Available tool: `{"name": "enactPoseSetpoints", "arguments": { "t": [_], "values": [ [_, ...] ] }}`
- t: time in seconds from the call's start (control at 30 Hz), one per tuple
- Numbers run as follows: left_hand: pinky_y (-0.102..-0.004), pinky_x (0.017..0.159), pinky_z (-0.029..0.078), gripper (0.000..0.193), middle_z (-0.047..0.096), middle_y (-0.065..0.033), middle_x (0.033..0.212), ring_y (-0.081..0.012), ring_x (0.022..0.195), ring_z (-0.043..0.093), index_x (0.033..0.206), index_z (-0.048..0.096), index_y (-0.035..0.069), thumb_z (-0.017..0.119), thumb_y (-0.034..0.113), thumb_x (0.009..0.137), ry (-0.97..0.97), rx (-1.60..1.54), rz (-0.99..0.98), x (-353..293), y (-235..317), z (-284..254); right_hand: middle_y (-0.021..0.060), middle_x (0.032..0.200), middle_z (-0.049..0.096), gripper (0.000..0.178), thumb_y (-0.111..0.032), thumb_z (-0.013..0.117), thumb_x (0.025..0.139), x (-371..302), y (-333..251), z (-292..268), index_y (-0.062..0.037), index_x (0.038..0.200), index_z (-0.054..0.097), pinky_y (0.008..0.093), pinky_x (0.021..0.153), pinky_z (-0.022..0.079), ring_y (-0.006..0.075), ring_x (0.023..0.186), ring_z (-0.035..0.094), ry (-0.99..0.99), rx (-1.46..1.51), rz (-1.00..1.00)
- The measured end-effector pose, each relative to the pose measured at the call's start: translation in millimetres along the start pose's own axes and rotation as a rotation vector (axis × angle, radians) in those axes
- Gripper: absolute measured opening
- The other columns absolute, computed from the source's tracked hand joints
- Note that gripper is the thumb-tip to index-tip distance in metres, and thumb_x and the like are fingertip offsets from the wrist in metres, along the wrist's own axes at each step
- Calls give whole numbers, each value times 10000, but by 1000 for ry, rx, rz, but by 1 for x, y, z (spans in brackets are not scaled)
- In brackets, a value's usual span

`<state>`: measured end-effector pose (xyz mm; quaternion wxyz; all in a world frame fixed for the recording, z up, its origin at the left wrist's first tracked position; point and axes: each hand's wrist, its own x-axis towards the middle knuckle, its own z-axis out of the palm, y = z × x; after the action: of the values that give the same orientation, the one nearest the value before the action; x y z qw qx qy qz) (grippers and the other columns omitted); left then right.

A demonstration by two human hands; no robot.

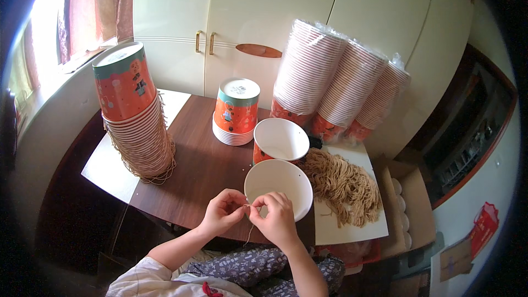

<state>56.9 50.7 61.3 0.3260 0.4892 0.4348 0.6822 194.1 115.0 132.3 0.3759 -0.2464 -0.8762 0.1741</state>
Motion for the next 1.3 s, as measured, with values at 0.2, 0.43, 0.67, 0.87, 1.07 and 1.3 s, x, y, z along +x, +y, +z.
{"name": "enactPoseSetpoints", "arguments": {
  "t": [0.2,0.43,0.67,0.87,1.07,1.3],
  "values": [
    [-171,608,443,301,576,1,823,-16,691,519,1077,491,26,625,48,808,-87,-76,-38,1,11,3,53,740,601,77,-60,638,733,4,3,-7,-21,759,578,288,677,446,148,706,584,-141,269,202],
    [-168,624,451,237,572,7,825,-21,700,528,1036,510,11,608,53,824,-87,-121,-50,3,6,5,13,747,617,65,-66,628,764,6,4,-10,-17,780,589,241,675,438,84,695,560,-209,376,305],
    [-182,635,470,135,594,-8,785,-38,700,564,937,546,-12,596,67,840,-82,-195,-146,6,13,8,20,736,616,69,-43,629,763,4,11,-9,3,794,587,236,675,462,80,703,560,-225,437,328],
    [-202,667,481,113,607,-27,797,-65,733,585,902,561,-28,590,67,850,-75,-157,-197,6,9,8,28,738,623,70,-44,628,761,5,6,-14,5,796,592,238,680,468,88,703,579,-209,353,303],
    [-205,691,477,102,598,-22,817,-65,747,573,908,546,-19,578,68,863,-80,-68,-155,6,11,10,32,734,620,65,-32,624,760,5,10,-17,8,796,589,241,672,472,89,701,578,-196,395,282],
    [-180,593,453,98,571,13,753,-26,669,533,872,552,-9,588,81,856,-74,-184,-168,5,20,10,30,730,614,60,-27,619,762,5,10,-16,8,795,584,239,670,469,84,700,571,-218,406,296]
  ]
}}
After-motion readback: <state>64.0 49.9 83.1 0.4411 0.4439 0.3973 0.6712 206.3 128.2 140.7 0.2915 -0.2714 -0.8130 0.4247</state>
